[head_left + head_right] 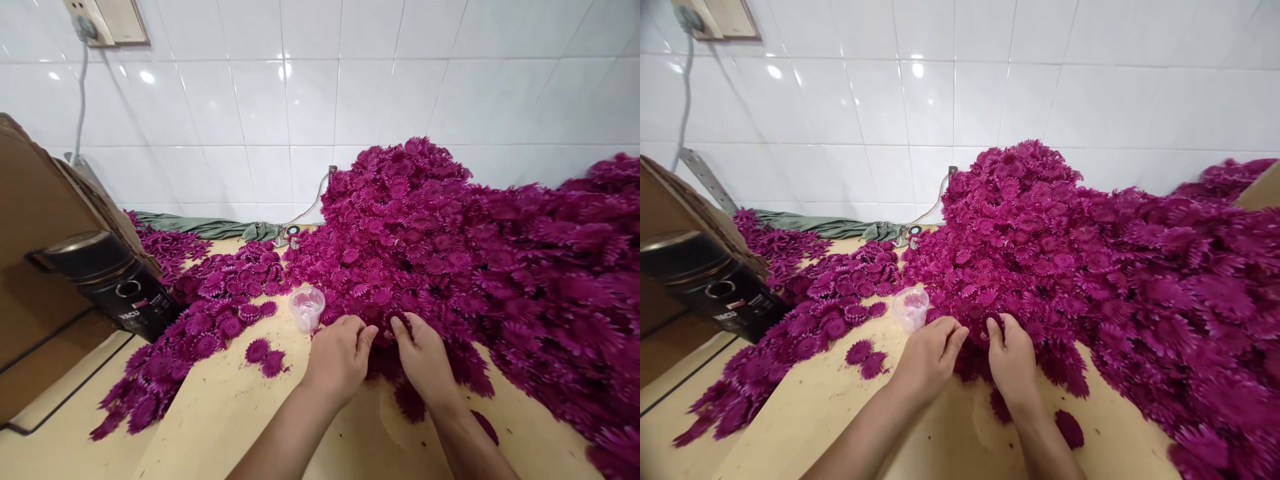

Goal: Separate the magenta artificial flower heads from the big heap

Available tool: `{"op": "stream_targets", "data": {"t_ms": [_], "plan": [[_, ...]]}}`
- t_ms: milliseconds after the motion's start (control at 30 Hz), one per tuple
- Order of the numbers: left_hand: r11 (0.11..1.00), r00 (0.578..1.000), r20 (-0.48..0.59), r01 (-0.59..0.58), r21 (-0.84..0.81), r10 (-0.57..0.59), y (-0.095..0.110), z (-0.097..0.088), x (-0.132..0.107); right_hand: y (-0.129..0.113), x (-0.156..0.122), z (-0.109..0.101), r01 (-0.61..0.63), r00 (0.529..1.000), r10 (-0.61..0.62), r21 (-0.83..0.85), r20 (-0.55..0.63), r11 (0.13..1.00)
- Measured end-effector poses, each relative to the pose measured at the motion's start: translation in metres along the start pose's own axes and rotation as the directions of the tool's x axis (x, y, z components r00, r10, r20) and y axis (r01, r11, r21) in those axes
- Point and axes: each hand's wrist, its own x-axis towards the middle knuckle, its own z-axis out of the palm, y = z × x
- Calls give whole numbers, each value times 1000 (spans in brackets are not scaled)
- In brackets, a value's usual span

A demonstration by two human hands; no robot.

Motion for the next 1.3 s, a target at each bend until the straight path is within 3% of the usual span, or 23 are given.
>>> {"op": "stream_targets", "data": {"t_ms": [133,267,500,600,700,800,867,933,1033,1100,1167,1300], "plan": [[983,989,-117,-106,-152,88,5,5,8,-2,7,-2,36,999,-36,-19,-19,999],[940,971,-177,-204,-273,159,7,13,19,-4,15,-8,-18,1000,16,62,23,998],[853,960,-161,-278,-442,229,15,19,38,-2,21,-10,-100,986,43,372,159,923],[782,987,-138,-152,-605,85,20,21,48,-3,20,-12,-86,979,-6,434,206,897],[606,990,-81,5,-795,-114,22,24,61,-7,16,-17,-35,982,-40,381,187,924],[384,938,-40,102,-918,-344,20,23,77,-12,7,-24,-3,982,-65,359,178,933],[335,893,-57,108,-936,-447,17,21,88,-13,2,-29,0,982,-66,351,177,936],[424,905,-111,82,-902,-412,14,19,97,-12,1,-35,-7,987,-49,348,153,937],[698,952,-237,-35,-715,-195,15,22,99,-5,8,-42,-57,991,7,384,130,922],[824,950,-310,-144,-548,-40,18,25,93,0,13,-45,-97,991,50,411,124,907],[857,953,-291,-222,-466,88,23,27,84,5,17,-46,-105,993,80,366,85,925],[833,952,-179,-305,-462,250,34,27,64,14,22,-45,-125,992,127,169,-1,978]]}}
